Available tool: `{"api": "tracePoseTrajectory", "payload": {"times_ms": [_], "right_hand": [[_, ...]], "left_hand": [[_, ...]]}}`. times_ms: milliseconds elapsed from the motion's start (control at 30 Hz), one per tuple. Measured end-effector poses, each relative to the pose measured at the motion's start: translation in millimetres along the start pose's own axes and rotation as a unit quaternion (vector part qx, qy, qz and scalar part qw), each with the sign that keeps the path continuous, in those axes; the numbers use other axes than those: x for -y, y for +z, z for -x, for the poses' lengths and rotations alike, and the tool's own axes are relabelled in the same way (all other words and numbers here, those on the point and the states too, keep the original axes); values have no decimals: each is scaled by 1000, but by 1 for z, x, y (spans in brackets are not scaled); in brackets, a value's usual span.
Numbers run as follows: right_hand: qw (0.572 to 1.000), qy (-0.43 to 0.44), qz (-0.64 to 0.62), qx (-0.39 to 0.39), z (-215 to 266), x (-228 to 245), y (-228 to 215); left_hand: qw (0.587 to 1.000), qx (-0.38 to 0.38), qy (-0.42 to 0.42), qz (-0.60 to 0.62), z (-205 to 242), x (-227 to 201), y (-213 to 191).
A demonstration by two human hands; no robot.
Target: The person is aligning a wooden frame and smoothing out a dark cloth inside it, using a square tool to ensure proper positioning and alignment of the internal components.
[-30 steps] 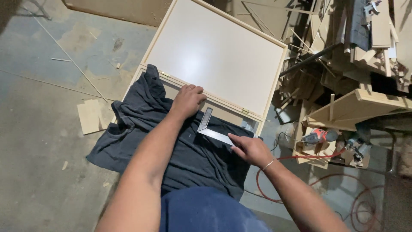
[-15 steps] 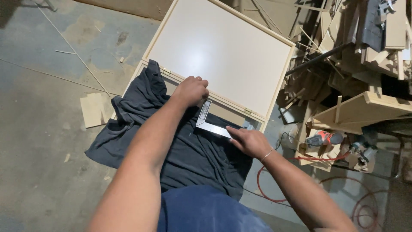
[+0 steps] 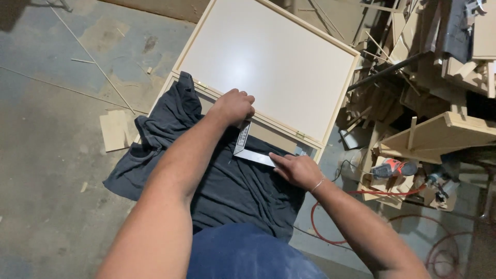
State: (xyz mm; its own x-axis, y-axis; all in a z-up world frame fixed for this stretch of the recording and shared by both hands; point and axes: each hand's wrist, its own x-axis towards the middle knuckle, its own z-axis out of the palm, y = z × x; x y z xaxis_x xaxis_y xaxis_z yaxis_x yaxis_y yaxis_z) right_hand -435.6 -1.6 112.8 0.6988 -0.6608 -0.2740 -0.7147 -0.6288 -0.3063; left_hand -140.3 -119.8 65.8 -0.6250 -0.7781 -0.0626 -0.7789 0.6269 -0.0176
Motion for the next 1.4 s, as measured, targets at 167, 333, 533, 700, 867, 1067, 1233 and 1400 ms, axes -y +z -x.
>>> {"api": "tracePoseTrajectory", "payload": {"times_ms": [167,333,533,700,867,1067,1233,1400], "right_hand": [[1000,16,-19,4,-1,-1,4],[999,25,-28,5,-1,-1,2],[1000,6,-7,-12,-2,-1,5],[1000,-12,-12,-9,-3,-7,12],[999,5,-27,-18,-4,-8,17],[999,12,-36,-20,-3,-4,16],[998,21,-51,-24,-3,-4,20],[998,35,-52,-1,-2,-1,12]], "left_hand": [[1000,-6,2,2,-11,3,28],[1000,2,-1,0,-8,-2,12],[1000,-8,16,6,-10,-3,14],[1000,-2,16,-6,-15,-1,22],[1000,6,14,-8,-13,-2,11],[1000,13,13,-5,-13,-2,5],[1000,21,8,4,-9,-4,-3],[1000,-6,7,4,-9,-4,8]]}}
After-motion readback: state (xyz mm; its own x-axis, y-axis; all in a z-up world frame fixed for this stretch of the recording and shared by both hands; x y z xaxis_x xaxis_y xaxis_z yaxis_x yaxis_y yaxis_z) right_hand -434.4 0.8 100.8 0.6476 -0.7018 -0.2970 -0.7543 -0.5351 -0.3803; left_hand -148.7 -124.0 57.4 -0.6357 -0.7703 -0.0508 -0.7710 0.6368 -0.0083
